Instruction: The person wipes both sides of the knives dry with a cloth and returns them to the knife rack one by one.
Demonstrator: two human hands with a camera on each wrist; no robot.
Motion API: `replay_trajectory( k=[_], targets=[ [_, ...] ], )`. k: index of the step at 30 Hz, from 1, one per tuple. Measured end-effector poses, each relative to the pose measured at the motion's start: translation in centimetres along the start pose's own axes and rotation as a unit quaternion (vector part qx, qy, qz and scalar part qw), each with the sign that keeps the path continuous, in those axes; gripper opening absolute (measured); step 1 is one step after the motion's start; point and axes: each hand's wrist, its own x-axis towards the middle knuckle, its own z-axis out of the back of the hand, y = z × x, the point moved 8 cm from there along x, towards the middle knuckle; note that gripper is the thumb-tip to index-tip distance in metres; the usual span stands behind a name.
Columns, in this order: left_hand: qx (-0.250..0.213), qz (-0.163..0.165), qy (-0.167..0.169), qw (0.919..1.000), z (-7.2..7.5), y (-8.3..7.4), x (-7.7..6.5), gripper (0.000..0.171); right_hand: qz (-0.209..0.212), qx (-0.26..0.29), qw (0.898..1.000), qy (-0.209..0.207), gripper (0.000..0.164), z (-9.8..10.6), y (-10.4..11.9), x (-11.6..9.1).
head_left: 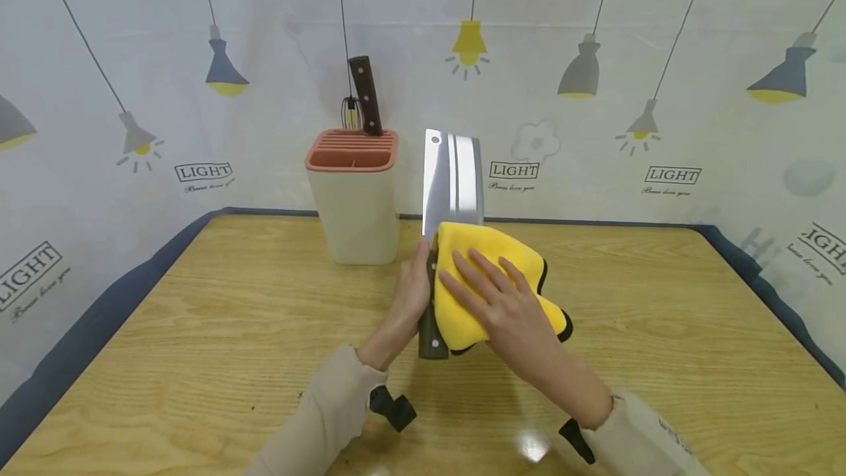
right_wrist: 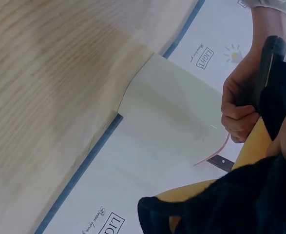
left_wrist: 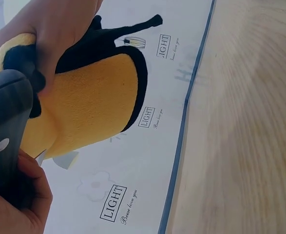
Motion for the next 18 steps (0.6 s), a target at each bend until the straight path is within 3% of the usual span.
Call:
replay_trajectory(
  k=[18],
  targets=[
    [-0.031,0.035,-0.015,0.9988,0.6,0.6,0.4,0.060,0.018,0.034,0.999,-0.004,0.078,-0.2,1.4,-1.2]
  ],
)
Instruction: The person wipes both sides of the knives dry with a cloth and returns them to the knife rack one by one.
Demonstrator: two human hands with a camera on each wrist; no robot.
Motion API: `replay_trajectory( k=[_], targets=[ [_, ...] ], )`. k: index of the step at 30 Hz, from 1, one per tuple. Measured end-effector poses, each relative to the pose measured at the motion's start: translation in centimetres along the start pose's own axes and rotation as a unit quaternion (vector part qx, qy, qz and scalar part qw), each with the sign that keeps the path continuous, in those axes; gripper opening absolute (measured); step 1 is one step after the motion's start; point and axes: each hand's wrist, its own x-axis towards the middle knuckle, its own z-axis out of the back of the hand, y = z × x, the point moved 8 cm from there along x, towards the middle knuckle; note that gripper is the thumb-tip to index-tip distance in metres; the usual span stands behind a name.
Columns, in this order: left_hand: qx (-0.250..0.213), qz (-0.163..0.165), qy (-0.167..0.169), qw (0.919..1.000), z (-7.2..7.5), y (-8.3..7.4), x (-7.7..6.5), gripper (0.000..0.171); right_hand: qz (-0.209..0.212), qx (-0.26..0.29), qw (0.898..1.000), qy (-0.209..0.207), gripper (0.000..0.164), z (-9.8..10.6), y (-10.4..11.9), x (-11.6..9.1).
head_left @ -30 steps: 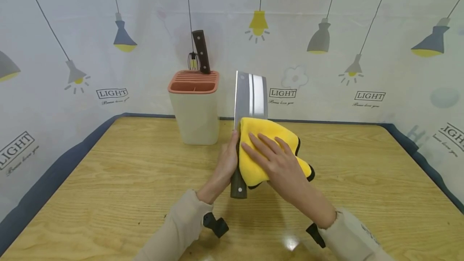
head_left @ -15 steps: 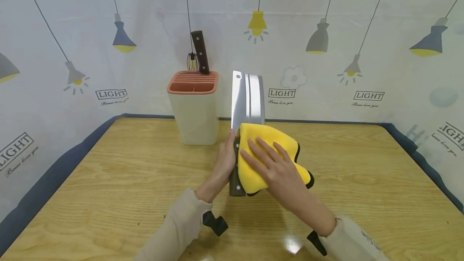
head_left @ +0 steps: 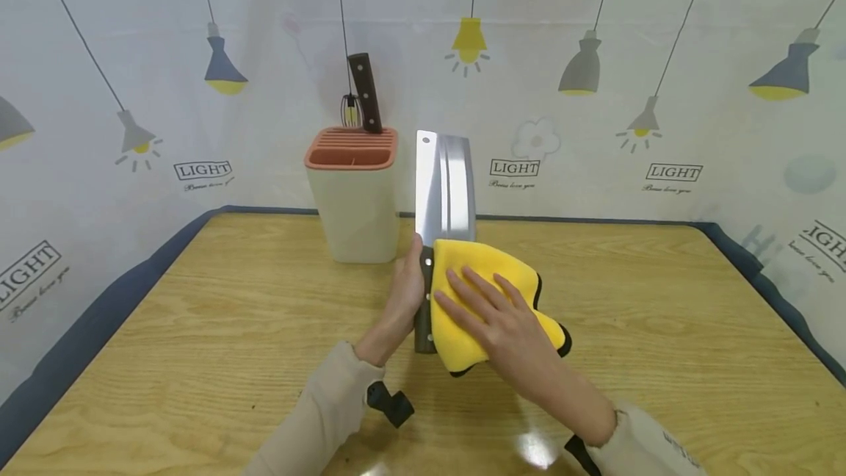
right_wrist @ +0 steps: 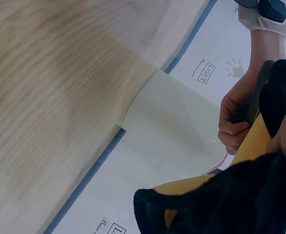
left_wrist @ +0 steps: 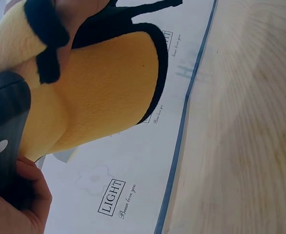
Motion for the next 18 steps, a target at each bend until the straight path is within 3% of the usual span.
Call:
replay_trajectory(
  k=[7,13,18],
  targets=[
    [-0.005,0.009,0.000,0.9999,0.4,-0.2,0.3,0.059,0.002,0.029,1.000,0.011,0.081,0.0,0.6,-0.7],
    [-0.006,0.005,0.000,1.0000,0.5,-0.4,0.5,0.059,0.002,0.026,1.000,0.018,0.071,-0.1,0.9,-1.2],
    [-0.008,0.013,-0.025,0.9996,0.7,-0.3,0.6,0.063,0.017,0.009,1.000,0.016,0.063,0.1,1.4,-1.6]
  ],
)
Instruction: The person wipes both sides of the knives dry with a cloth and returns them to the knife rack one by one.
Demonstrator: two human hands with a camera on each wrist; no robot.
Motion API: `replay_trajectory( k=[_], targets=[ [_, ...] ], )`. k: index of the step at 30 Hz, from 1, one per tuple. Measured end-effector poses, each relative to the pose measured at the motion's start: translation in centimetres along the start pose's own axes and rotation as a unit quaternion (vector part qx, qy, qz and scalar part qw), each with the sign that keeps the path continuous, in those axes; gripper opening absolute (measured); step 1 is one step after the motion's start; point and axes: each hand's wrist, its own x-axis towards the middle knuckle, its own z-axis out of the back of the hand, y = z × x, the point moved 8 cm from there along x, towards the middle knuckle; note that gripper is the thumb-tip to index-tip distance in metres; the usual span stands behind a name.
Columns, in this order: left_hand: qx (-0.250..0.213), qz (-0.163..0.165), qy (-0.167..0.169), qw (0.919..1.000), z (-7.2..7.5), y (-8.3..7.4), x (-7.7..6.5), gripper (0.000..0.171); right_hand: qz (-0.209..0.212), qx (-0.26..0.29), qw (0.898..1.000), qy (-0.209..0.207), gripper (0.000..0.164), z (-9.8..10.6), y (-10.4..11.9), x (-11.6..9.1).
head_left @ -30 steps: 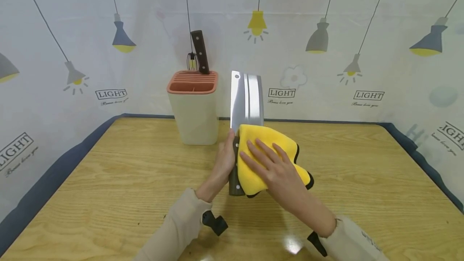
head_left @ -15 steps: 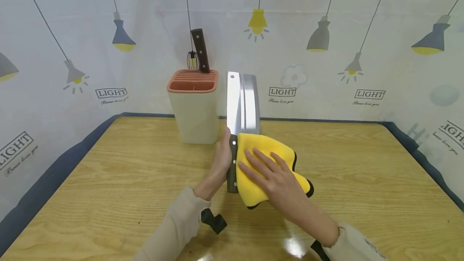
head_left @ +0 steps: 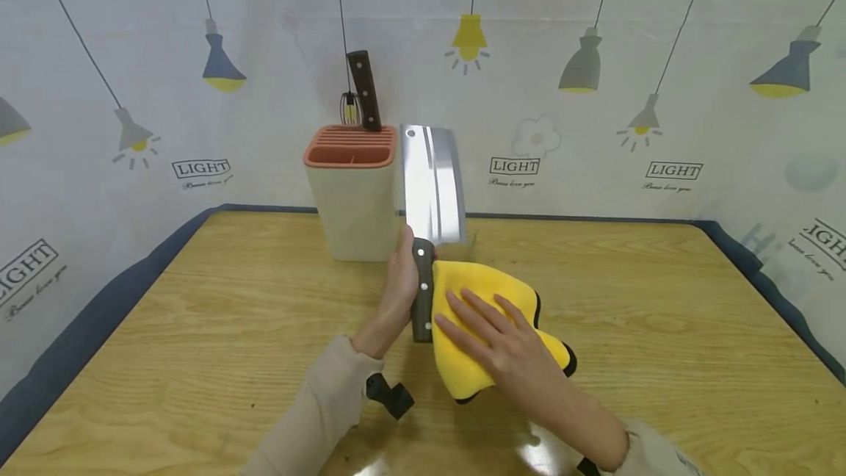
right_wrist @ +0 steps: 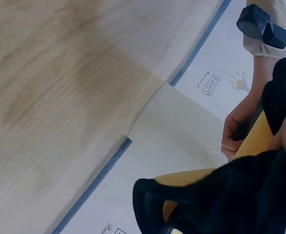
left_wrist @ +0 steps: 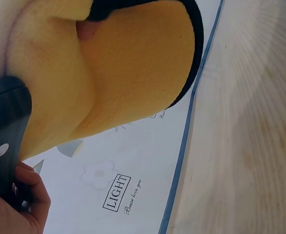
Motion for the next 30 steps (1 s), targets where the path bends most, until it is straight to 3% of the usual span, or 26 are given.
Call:
replay_trajectory(
  k=[9,16,21,25,30],
  targets=[
    [-0.018,-0.019,-0.030,0.9992,0.2,-0.3,0.1,0.057,0.013,-0.026,1.000,0.009,0.066,0.2,1.0,-0.2],
    [-0.029,-0.022,-0.027,0.9990,0.2,-0.3,-0.1,0.059,0.023,-0.036,0.999,-0.006,0.064,0.8,1.4,-0.3],
    [-0.031,-0.022,-0.009,0.9992,0.2,-0.3,-0.1,0.061,0.030,-0.033,0.997,-0.057,0.046,2.0,1.8,0.1],
    [-0.047,-0.021,0.007,0.9986,-0.1,-0.5,-0.3,0.057,0.041,-0.019,0.995,-0.086,0.048,2.6,2.2,0.4],
    [-0.068,-0.022,0.014,0.9973,-0.3,-0.6,-0.5,0.056,0.056,-0.030,0.996,-0.056,0.044,2.0,2.5,0.3]
  ],
)
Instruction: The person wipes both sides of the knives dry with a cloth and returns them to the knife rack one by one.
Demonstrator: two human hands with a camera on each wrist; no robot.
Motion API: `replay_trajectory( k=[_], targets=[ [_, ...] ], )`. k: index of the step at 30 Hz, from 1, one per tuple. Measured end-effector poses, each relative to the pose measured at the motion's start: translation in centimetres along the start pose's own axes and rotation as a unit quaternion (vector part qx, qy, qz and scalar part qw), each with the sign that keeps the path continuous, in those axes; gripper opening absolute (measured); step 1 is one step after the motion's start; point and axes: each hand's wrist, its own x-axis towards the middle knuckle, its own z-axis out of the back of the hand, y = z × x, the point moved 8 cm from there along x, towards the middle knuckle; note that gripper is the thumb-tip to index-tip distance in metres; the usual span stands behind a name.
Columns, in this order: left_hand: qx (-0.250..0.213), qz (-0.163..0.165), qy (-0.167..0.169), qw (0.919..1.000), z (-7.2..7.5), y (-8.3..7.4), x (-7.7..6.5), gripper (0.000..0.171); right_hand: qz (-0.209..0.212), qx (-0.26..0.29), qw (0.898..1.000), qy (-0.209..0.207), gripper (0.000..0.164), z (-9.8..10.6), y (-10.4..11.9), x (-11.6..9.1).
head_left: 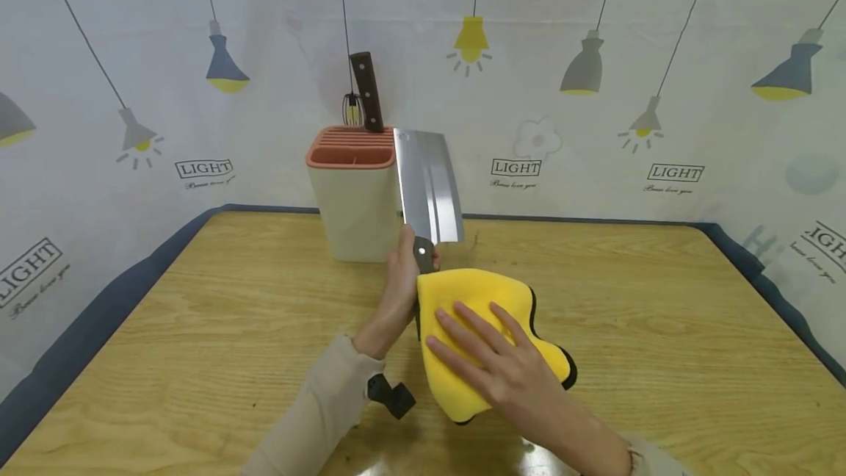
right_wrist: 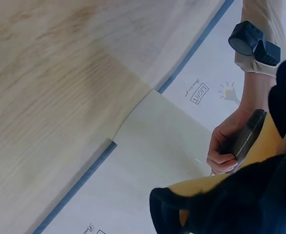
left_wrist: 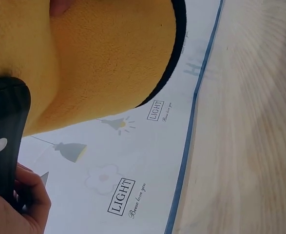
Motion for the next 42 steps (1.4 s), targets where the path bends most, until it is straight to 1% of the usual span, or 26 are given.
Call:
replay_trajectory(
  k=[3,7,12,15,18,20,22,24,26,27,31,33,34,36,37,40,42],
  targets=[
    [-0.008,0.003,0.008,0.9999,-0.2,0.0,-0.2,0.055,0.005,-0.013,1.000,0.027,0.049,-0.5,0.0,-0.1],
    [-0.028,0.018,0.023,0.9992,-0.5,0.2,-0.4,0.053,0.006,-0.024,0.999,0.044,0.054,-0.8,-0.1,-0.1],
    [-0.035,0.024,0.025,0.9988,-0.7,0.2,-0.6,0.047,-0.002,-0.036,0.998,0.058,0.057,-0.9,-0.6,0.2],
    [-0.013,0.016,0.020,0.9996,-0.7,0.2,-0.7,0.045,-0.008,-0.038,0.998,0.056,0.060,-1.0,-1.1,0.5],
    [0.025,0.003,0.020,0.9995,-0.7,0.3,-0.7,0.043,-0.015,-0.040,0.998,0.051,0.064,-1.2,-1.8,0.7],
    [0.058,-0.008,0.019,0.9981,-0.8,0.4,-0.8,0.042,-0.019,-0.043,0.998,0.045,0.066,-1.3,-2.1,0.9],
    [0.092,-0.024,0.018,0.9953,-0.8,0.3,-0.8,0.042,-0.023,-0.045,0.998,0.038,0.068,-1.3,-2.5,1.1],
    [0.132,-0.039,0.005,0.9904,-0.7,0.2,-0.8,0.043,-0.024,-0.051,0.998,0.033,0.070,-1.4,-2.8,1.2],
    [0.152,-0.043,0.004,0.9875,-0.7,0.2,-0.9,0.043,-0.025,-0.058,0.998,0.031,0.069,-1.5,-3.1,1.4],
    [0.163,-0.054,0.002,0.9851,-0.7,0.1,-0.9,0.044,-0.026,-0.062,0.997,0.032,0.069,-1.5,-3.3,1.5],
    [0.168,-0.077,0.026,0.9824,-1.0,-0.2,-0.8,0.045,-0.036,-0.077,0.995,0.043,0.073,-1.8,-3.9,1.8],
    [0.178,-0.094,0.031,0.9790,-1.1,-0.4,-0.9,0.046,-0.046,-0.073,0.995,0.053,0.077,-2.0,-4.3,2.0],
    [0.175,-0.090,0.037,0.9798,-1.2,-0.4,-0.9,0.046,-0.051,-0.069,0.995,0.057,0.079,-2.1,-4.5,2.0],
    [0.177,-0.088,0.032,0.9798,-1.2,-0.4,-0.9,0.046,-0.062,-0.058,0.994,0.063,0.082,-2.3,-4.8,2.0],
    [0.173,-0.083,0.030,0.9810,-1.2,-0.3,-0.9,0.046,-0.067,-0.050,0.994,0.063,0.083,-2.3,-5.0,2.0],
    [0.170,-0.084,0.020,0.9815,-1.1,-0.4,-0.8,0.046,-0.083,-0.029,0.994,0.058,0.084,-2.4,-5.3,1.8],
    [0.169,-0.086,0.019,0.9817,-1.0,-0.4,-0.8,0.047,-0.091,-0.019,0.994,0.056,0.085,-2.5,-5.5,1.7]
  ],
)
